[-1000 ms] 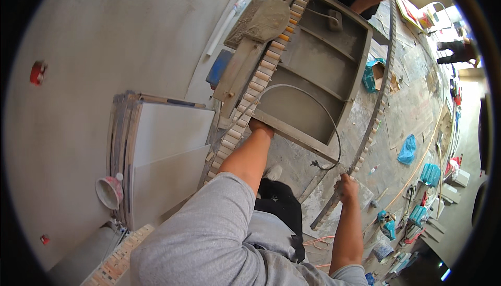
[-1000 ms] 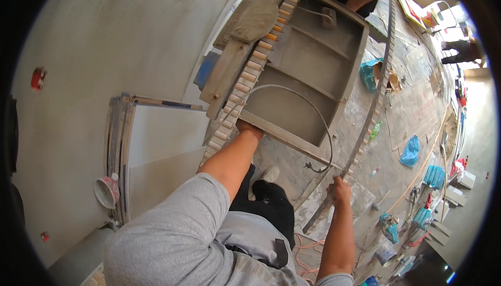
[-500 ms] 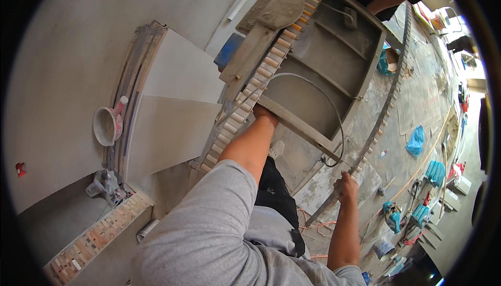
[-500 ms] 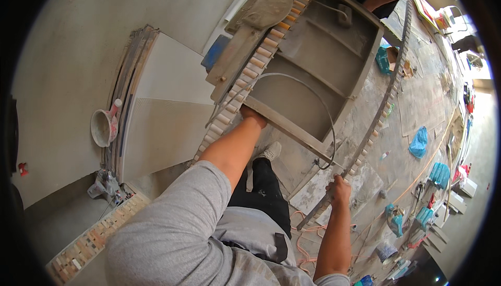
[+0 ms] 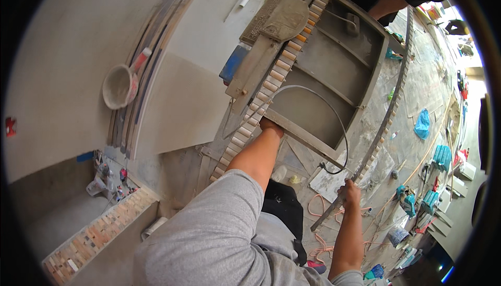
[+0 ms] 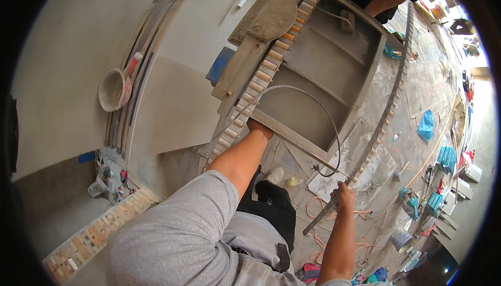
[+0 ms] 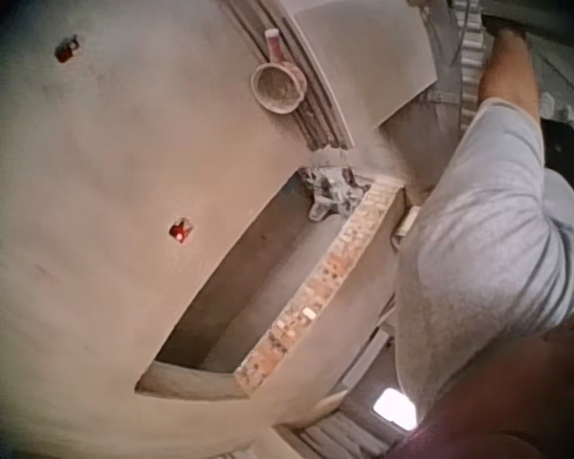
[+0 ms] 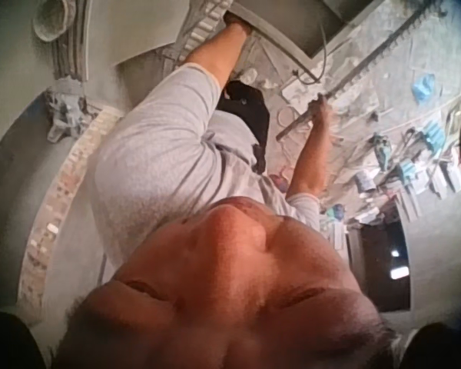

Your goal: The person moves around a construction site, picks up a bucket, and arranges several wooden strips on the floor. They then walk outside and inspect window frames loaded on a truck.

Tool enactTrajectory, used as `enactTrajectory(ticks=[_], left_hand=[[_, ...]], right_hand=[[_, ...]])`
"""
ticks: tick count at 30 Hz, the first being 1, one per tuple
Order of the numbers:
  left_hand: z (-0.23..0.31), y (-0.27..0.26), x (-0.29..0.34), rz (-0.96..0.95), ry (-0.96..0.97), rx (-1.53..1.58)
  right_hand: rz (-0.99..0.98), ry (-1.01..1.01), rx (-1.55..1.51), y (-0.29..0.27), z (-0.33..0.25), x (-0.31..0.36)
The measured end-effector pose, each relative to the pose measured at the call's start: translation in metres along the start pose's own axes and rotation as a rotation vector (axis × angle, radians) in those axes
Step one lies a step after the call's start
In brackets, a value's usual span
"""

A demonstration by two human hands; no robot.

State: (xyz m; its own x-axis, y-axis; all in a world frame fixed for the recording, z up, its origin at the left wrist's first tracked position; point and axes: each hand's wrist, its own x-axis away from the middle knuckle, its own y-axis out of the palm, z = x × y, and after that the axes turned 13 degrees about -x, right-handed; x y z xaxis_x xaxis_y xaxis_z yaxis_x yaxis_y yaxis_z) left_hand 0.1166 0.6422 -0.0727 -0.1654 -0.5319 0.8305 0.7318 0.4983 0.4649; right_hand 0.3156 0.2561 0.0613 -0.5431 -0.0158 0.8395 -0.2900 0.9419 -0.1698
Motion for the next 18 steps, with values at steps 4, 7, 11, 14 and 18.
enactTrajectory(ticks=[4,7,11,14,18], left_hand=[[0.009,-0.004,0.002,-0.081,-0.008,0.027],[0.011,-0.008,0.001,-0.151,-0.01,0.005],[0.007,-0.013,0.005,-0.239,0.038,0.002],[0.001,-0.02,0.013,-0.279,0.028,0.058],[-0.008,-0.045,0.025,-0.253,0.03,-0.005]], right_hand=[[-0.026,-0.05,-0.061,0.007,0.011,0.002],[0.012,-0.041,-0.034,0.008,0.014,0.01],[-0.035,-0.013,-0.035,0.001,0.012,0.025],[-0.019,-0.018,-0.065,-0.008,0.015,0.032],[0.022,-0.017,-0.069,-0.024,0.036,0.041]])
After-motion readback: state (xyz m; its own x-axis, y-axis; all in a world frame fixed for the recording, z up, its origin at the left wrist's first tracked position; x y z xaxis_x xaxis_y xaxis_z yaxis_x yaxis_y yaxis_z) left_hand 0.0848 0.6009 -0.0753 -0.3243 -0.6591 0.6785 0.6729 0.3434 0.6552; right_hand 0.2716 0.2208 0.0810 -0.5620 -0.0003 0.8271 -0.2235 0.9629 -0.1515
